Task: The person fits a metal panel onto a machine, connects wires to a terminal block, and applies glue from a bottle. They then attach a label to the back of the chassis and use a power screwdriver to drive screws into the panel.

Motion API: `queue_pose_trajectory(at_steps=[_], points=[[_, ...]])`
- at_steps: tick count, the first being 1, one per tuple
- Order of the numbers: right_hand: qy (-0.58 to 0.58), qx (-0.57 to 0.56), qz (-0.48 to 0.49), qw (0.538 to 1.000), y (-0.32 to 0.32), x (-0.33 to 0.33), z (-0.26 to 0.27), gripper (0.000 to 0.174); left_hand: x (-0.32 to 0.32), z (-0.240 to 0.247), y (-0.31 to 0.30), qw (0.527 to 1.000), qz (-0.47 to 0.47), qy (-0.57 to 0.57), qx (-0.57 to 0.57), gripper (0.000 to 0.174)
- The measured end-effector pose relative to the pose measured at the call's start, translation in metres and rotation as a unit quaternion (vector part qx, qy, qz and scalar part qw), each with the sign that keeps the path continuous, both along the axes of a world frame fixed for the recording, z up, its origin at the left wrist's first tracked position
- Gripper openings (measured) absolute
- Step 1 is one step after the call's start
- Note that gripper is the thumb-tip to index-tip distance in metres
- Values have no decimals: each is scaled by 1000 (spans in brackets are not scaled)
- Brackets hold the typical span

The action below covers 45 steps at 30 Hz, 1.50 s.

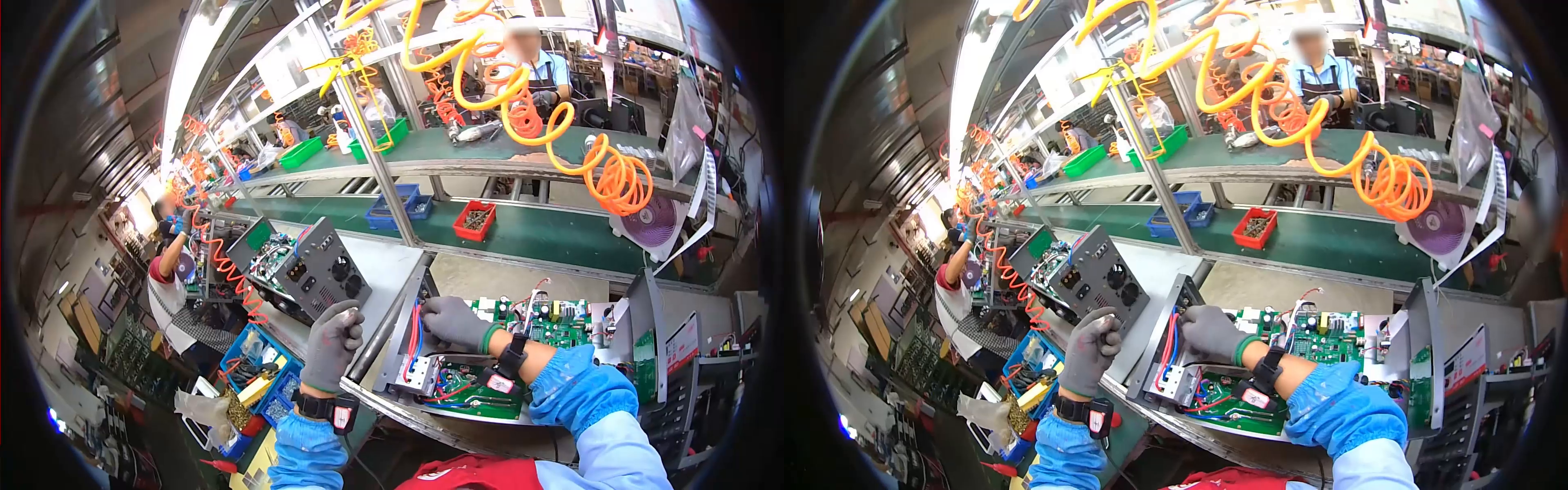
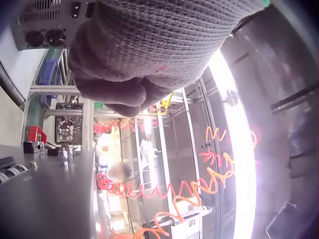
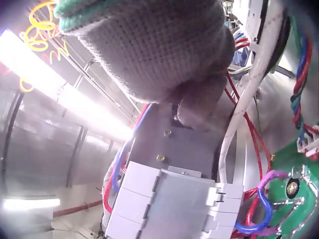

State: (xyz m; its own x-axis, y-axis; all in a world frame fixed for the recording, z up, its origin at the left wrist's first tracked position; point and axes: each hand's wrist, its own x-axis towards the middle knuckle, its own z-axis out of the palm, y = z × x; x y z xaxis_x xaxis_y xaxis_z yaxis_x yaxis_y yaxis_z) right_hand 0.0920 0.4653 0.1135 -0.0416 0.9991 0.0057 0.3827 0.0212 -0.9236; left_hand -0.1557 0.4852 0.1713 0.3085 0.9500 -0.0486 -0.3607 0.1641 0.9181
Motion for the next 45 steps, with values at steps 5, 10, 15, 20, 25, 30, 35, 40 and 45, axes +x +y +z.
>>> queue_pose_trajectory(at_steps=[5,10,15,20,25,30,35,40,45], points=[[-204,89,62,973,12,6,-14,34,24,13,-2,996,1,92,12,29],[-50,27,11,998,-2,19,44,31,34,23,-5,988,-45,141,48,27],[241,-8,147,959,-35,9,83,28,45,38,-18,987,-110,103,63,27],[276,-62,188,940,-39,15,91,32,46,47,-22,977,-175,105,59,31],[132,-101,229,959,-27,26,82,27,54,50,-32,963,-195,170,80,46],[28,-37,-1,999,0,39,46,30,22,2,-2,996,-44,74,5,39],[-129,68,-51,988,22,24,4,35,12,-33,-1,995,-8,-64,-80,38],[-84,61,-55,993,20,13,-4,33,7,-52,-11,985,26,-133,-106,39],[-110,115,-66,985,16,8,-9,30,19,-61,-17,986,39,-122,-103,34]])
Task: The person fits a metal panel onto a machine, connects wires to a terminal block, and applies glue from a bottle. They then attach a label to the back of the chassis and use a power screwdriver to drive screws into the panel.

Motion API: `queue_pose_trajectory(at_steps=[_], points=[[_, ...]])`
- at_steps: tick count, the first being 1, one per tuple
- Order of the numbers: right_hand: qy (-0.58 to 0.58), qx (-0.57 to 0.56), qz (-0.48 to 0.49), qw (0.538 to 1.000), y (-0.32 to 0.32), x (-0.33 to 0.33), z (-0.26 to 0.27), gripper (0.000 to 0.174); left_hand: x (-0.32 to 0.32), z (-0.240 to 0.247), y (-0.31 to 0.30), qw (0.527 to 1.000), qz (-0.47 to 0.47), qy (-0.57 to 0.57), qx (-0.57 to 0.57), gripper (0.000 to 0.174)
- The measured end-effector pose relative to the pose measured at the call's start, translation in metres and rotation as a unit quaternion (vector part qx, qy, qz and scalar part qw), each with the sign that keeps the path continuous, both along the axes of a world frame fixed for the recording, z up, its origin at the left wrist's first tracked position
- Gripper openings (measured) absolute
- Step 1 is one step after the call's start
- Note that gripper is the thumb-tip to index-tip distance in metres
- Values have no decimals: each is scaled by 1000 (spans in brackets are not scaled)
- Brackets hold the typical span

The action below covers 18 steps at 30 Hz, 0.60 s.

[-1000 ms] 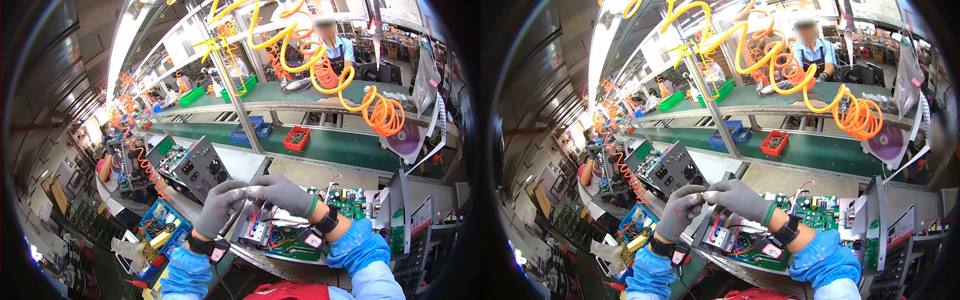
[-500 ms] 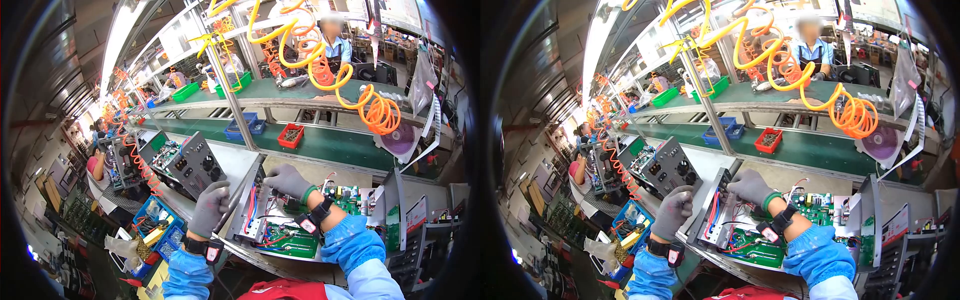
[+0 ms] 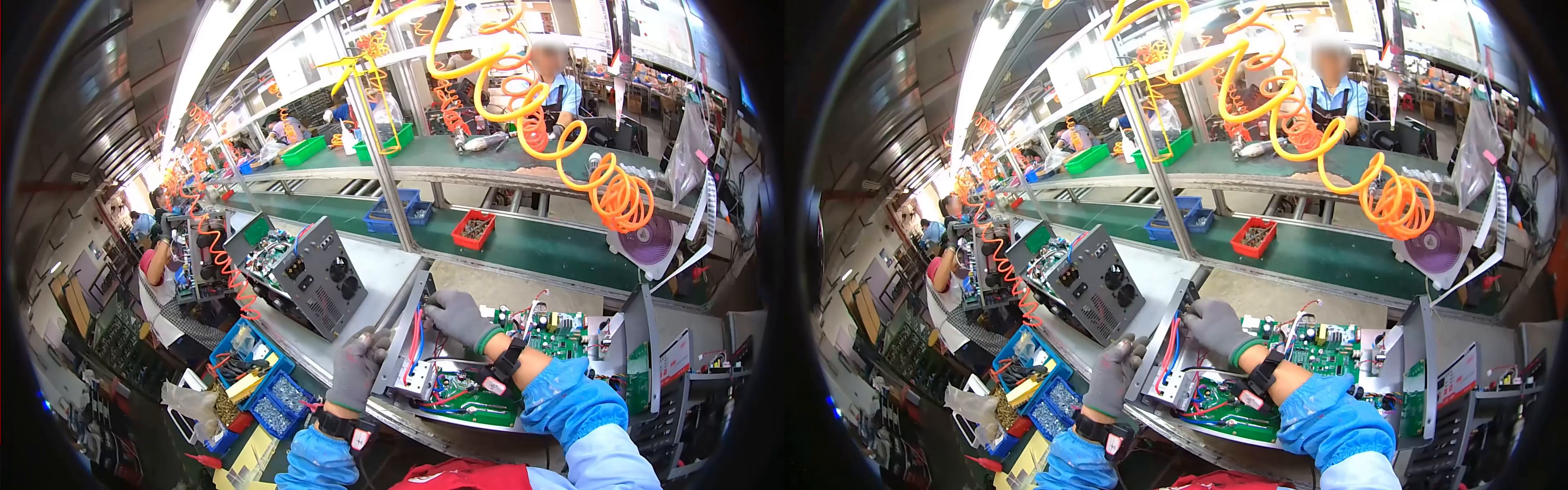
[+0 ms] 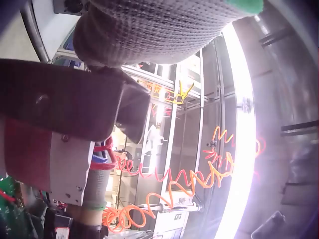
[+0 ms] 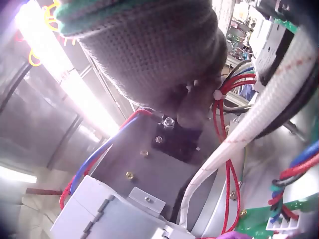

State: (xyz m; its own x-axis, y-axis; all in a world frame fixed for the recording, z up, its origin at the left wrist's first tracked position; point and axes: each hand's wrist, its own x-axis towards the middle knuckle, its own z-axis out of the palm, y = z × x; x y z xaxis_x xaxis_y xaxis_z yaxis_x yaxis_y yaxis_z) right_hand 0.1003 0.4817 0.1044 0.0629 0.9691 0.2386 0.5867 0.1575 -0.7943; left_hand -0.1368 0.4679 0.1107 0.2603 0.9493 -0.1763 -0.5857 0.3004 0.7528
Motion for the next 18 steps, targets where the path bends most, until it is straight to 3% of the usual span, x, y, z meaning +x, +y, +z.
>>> queue_pose_trajectory(at_steps=[4,7,13,18], points=[[20,-17,23,999,6,3,-9,34,6,8,-13,999,-23,31,22,30],[39,-101,44,993,4,7,9,33,9,5,-14,998,-10,58,32,30],[-29,-80,42,995,7,10,6,37,10,-1,-11,998,20,50,42,35],[54,-84,17,995,7,7,-1,39,9,-3,-9,995,42,78,50,40]])
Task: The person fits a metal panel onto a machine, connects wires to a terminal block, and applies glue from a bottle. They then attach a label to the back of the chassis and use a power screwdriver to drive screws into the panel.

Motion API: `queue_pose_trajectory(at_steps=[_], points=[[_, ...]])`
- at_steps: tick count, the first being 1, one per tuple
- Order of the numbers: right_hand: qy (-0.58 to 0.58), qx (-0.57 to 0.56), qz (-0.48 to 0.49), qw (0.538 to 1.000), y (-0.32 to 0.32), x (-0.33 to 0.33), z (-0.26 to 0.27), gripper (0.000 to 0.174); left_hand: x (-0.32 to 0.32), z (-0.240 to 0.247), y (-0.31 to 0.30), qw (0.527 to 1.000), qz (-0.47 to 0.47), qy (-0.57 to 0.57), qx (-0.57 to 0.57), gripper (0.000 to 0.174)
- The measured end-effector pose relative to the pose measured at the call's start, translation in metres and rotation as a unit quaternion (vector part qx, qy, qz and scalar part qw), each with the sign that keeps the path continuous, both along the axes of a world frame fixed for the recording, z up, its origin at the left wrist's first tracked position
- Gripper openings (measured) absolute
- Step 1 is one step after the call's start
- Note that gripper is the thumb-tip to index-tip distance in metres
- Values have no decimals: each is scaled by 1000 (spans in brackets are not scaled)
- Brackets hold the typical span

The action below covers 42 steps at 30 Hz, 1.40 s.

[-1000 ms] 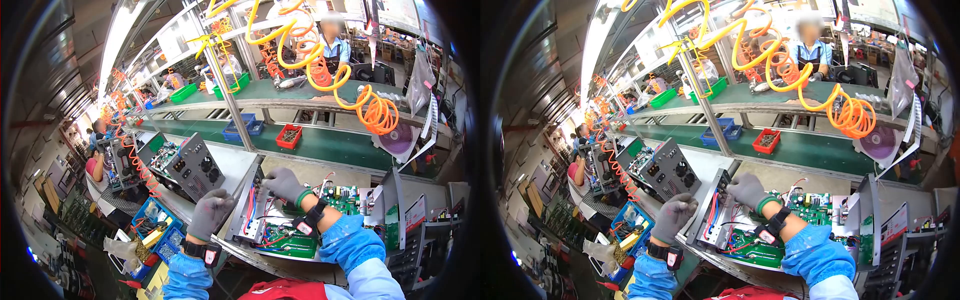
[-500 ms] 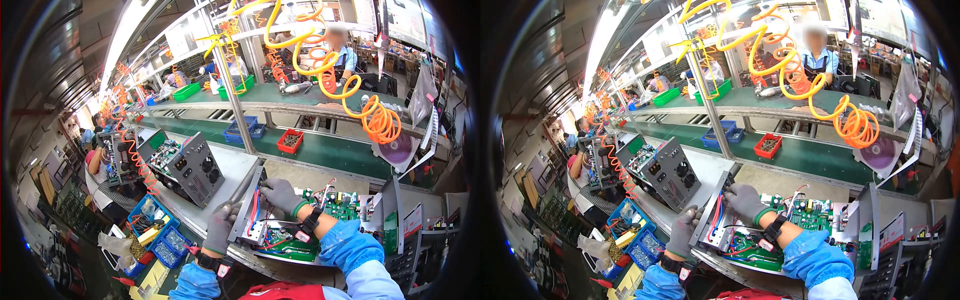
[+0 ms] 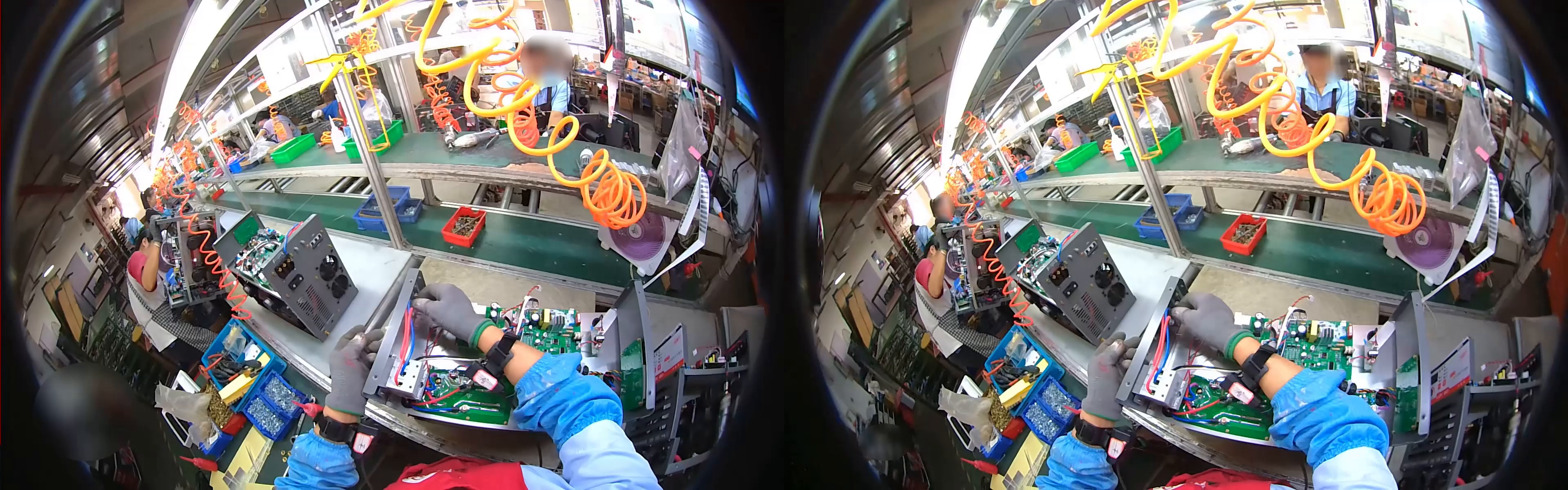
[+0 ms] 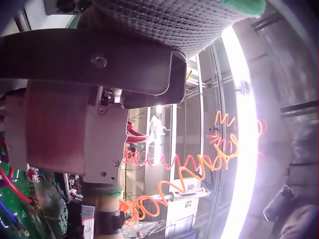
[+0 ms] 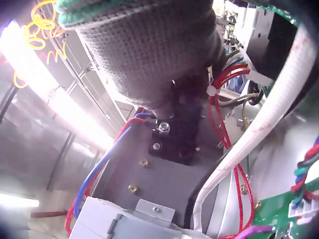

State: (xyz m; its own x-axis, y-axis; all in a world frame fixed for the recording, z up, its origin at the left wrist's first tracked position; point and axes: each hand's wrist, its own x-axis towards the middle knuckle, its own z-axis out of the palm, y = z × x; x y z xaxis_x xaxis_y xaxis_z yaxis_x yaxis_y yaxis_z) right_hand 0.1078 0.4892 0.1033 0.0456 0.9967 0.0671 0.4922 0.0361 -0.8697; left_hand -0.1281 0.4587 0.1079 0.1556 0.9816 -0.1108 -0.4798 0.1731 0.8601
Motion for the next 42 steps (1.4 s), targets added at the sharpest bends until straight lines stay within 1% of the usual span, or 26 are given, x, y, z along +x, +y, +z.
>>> queue_pose_trajectory(at_steps=[4,7,10,11,13,16,17,19,22,26,29,32,35,38,41,42], points=[[-1,-51,-7,999,1,-4,1,38,-2,-3,3,1000,-12,-7,3,39],[-64,-5,-33,997,5,-5,-8,37,0,-3,1,1000,-6,10,5,39],[-4,1,-40,999,-7,-4,8,38,-2,-5,2,1000,1,21,14,43],[33,10,-32,999,-1,-5,1,36,0,-1,-1,1000,13,19,2,46],[-10,51,-23,998,3,-1,-5,35,-4,-10,4,1000,1,7,24,47],[6,42,-41,998,3,-4,-7,34,-1,-6,1,999,16,17,33,37],[-30,39,-33,998,6,-3,-10,33,0,-5,0,999,16,19,39,34],[-7,21,-25,999,5,-5,-9,33,1,0,-3,999,25,18,37,31],[44,12,-64,997,2,-7,-5,33,1,0,-3,999,25,35,32,30],[91,75,-27,993,3,-6,-11,33,0,1,-4,998,29,50,29,30],[74,30,-28,996,9,-3,-18,33,1,2,-5,997,32,57,27,30],[79,10,-15,997,11,-2,-20,32,2,5,-6,998,36,50,23,31],[65,38,-56,996,7,-4,-16,31,1,1,-6,998,36,40,25,31],[79,28,-28,996,5,-3,-11,30,0,2,-5,998,31,45,27,31],[45,59,-36,997,0,-7,-5,28,0,-3,-3,998,29,55,29,31],[17,82,-43,996,-1,-8,-5,29,0,-5,-1,998,27,56,32,32]])
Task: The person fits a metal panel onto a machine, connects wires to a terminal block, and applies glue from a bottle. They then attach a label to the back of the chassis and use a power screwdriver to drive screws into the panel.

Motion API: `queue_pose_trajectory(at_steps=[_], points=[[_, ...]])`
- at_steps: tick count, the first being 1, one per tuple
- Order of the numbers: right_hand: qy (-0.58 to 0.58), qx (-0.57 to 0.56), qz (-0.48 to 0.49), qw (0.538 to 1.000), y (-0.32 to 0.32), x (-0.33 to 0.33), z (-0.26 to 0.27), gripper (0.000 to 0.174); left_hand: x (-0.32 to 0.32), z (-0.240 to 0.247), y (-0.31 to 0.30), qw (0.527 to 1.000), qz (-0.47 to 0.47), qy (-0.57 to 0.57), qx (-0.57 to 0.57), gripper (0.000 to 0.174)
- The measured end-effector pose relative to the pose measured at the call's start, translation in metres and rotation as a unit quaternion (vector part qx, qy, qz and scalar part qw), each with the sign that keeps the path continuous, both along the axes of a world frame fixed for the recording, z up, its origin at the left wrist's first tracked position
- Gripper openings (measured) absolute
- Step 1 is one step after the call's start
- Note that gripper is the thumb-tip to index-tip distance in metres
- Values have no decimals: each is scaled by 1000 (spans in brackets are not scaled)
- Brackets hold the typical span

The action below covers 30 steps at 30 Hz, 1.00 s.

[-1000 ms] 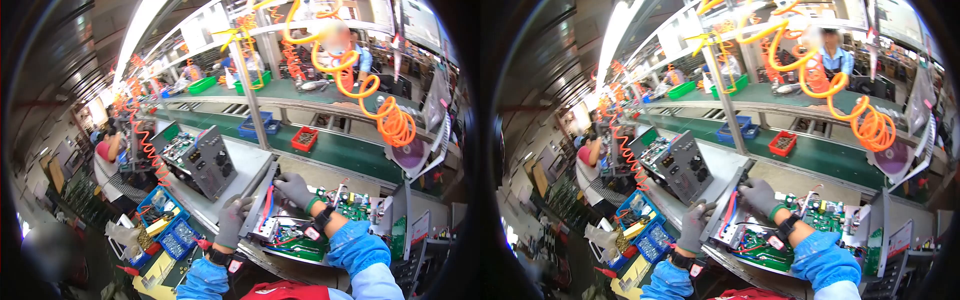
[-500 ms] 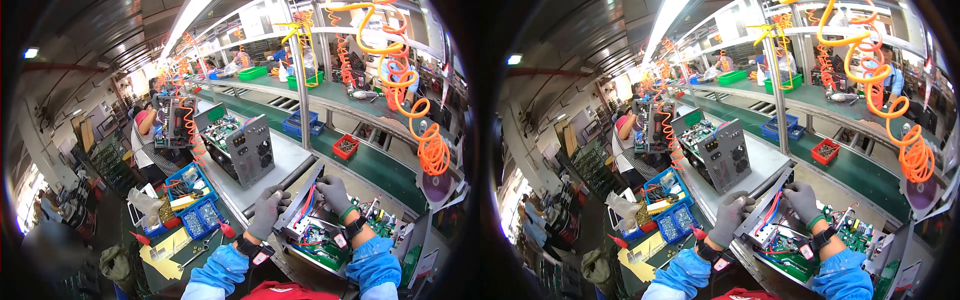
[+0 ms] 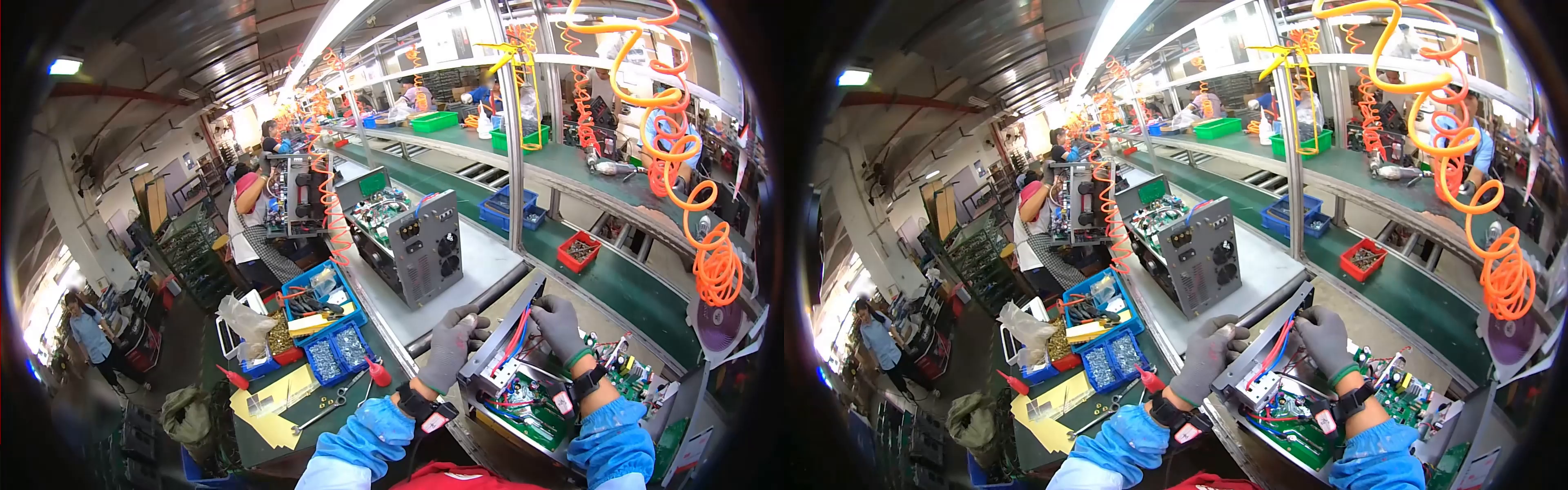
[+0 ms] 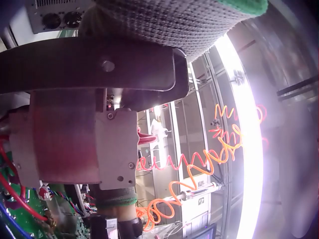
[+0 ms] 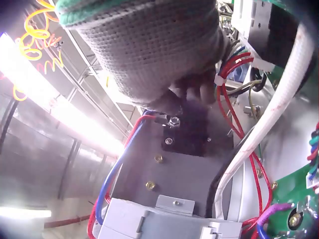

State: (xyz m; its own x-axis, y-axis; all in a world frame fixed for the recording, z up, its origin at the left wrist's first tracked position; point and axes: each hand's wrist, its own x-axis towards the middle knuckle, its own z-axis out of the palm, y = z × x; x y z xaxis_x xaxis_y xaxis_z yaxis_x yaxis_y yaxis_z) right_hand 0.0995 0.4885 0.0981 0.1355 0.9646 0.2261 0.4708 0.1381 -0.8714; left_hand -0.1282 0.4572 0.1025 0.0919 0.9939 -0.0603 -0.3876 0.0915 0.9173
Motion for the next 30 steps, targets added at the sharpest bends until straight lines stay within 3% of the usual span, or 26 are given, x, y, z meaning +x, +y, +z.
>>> queue_pose_trajectory(at_steps=[2,6,12,18,21,24,27,30], points=[[-56,43,-19,997,0,-1,-4,29,0,-1,1,1000,0,-5,0,32],[63,-35,47,996,17,6,-24,37,3,8,-3,1000,11,-15,-4,31],[77,-1,12,997,2,1,-4,33,2,11,-5,1000,7,-18,-1,31],[109,-71,66,989,13,8,-16,30,3,14,-7,1000,12,-3,13,32],[3,-32,6,999,8,5,-9,31,3,17,-9,1000,15,5,12,32],[4,36,-12,999,11,2,-20,36,1,10,-6,1000,9,17,25,33],[38,-56,33,997,12,6,-14,37,1,6,-4,999,15,26,39,33],[-31,-64,4,997,8,4,-6,38,2,13,-7,999,21,10,39,36]])
